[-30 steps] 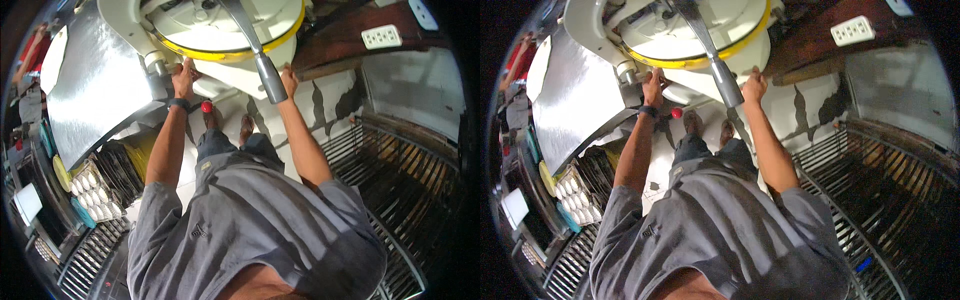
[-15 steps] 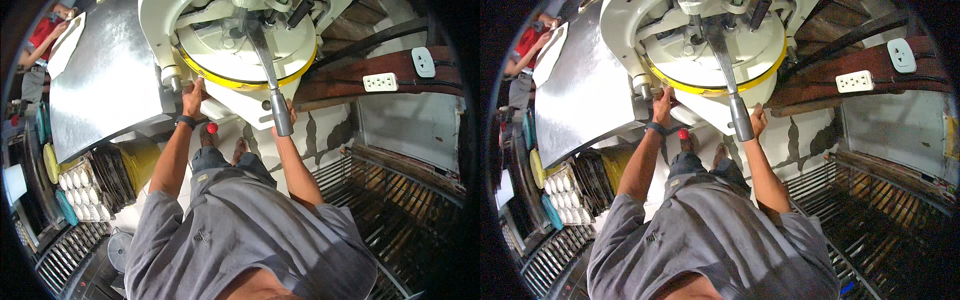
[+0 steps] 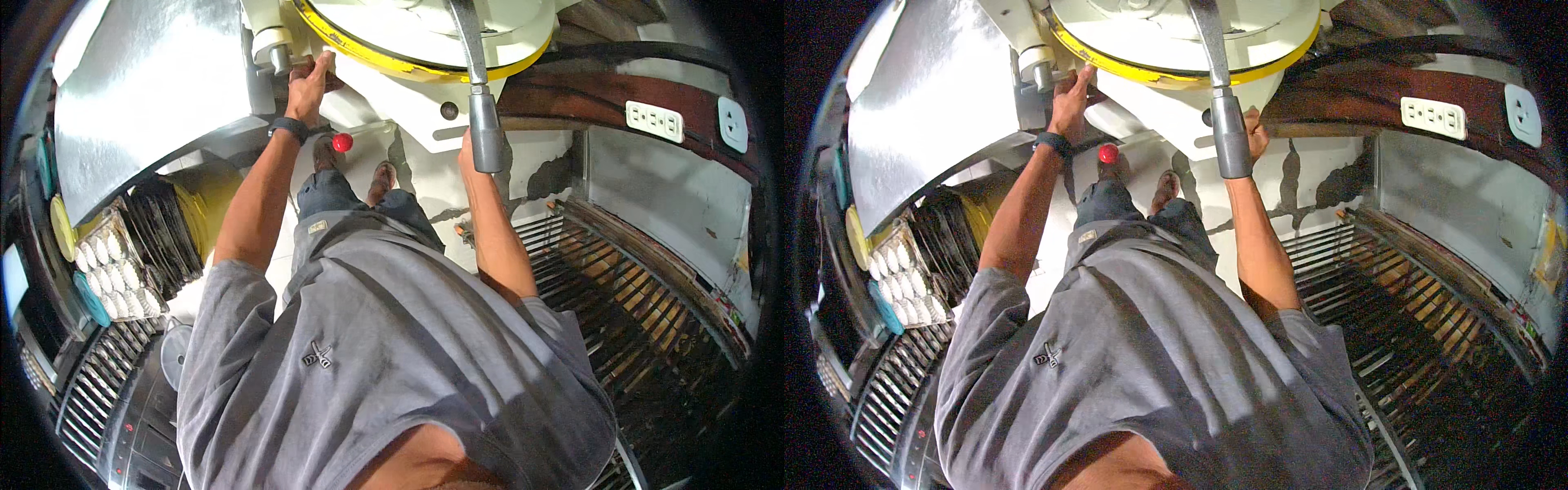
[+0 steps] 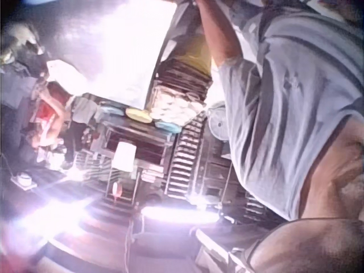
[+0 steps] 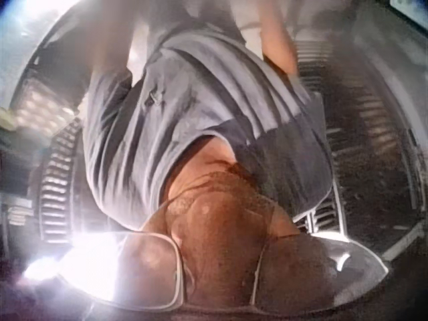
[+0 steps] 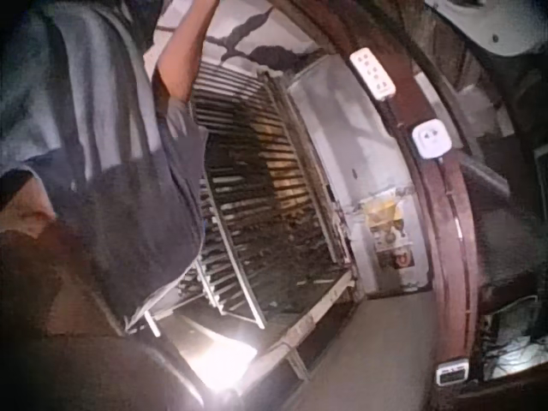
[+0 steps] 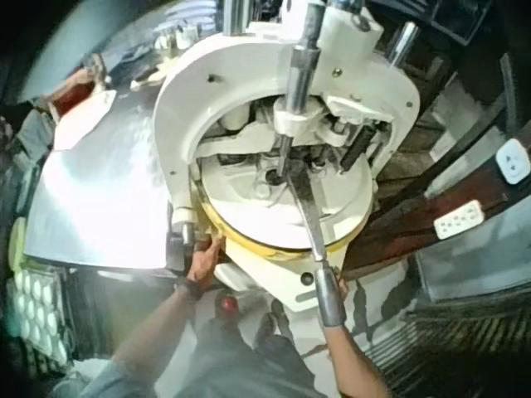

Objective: The person places small portions of dough into paper liners on a tray, carries the tray to a rack, and then operates a dough dividing and rounding machine by placing a large piece of dough inside and pulling a lever.

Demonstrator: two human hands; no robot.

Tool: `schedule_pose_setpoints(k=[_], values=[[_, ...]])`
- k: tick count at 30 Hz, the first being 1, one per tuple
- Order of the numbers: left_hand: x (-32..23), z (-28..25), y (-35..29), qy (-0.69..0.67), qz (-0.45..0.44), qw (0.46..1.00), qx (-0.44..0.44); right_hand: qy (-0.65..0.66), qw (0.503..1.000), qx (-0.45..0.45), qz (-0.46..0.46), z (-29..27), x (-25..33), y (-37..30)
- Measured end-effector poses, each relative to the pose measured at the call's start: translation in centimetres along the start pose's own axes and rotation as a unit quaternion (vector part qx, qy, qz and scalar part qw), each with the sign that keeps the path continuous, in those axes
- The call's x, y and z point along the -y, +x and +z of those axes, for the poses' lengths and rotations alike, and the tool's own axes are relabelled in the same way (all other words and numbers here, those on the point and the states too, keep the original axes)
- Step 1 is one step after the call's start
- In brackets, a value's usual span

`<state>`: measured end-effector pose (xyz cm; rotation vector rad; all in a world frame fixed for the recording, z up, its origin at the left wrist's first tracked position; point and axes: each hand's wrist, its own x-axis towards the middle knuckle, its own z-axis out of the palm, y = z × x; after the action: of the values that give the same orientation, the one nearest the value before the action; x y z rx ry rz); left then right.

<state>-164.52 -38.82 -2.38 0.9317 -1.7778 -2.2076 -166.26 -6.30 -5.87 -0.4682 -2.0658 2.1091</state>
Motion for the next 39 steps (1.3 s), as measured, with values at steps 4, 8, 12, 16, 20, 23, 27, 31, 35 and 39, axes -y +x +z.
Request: schedule_pose_setpoints(k=[4,8,12,16,20,23,27,31,35,39], values=[[1.0,-0.4,0.6,-0.027,0.028,0.999,0.032,-0.005,0.998,-0.041,0.042,1.7,3.2,-0.9],[0.9,0.1,0.3,-0.039,0.05,0.998,0.02,-0.175,0.983,-0.034,-0.042,0.6,3.4,-1.0],[0.7,0.2,0.2,-0.003,0.009,1.0,0.018,-0.072,0.996,0.015,-0.049,0.3,2.4,-0.6],[1.6,-0.5,1.0,0.0,0.053,0.998,0.033,-0.301,0.948,0.024,-0.105,1.3,5.1,-2.6],[1.7,-0.7,0.7,-0.007,0.074,0.996,0.045,-0.32,0.945,0.01,-0.066,2.1,6.1,-3.0],[1.4,-0.4,0.5,-0.028,0.049,0.998,0.023,-0.292,0.954,-0.027,-0.056,1.5,3.8,-2.0],[1.4,-0.5,0.8,-0.042,0.005,0.998,0.046,-0.281,0.937,0.057,-0.198,-1.6,-1.7,0.5],[1.4,-0.8,0.6,-0.05,0.004,0.998,0.029,-0.482,0.876,-0.002,0.002,-0.5,0.1,-0.1],[2.1,-0.6,0.8,-0.043,-0.017,0.999,-0.004,-0.455,0.884,-0.048,0.094,0.5,1.4,0.9],[0.9,-0.6,0.4,-0.025,-0.012,0.999,0.028,-0.392,0.917,-0.008,0.071,2.1,3.7,-0.3]])
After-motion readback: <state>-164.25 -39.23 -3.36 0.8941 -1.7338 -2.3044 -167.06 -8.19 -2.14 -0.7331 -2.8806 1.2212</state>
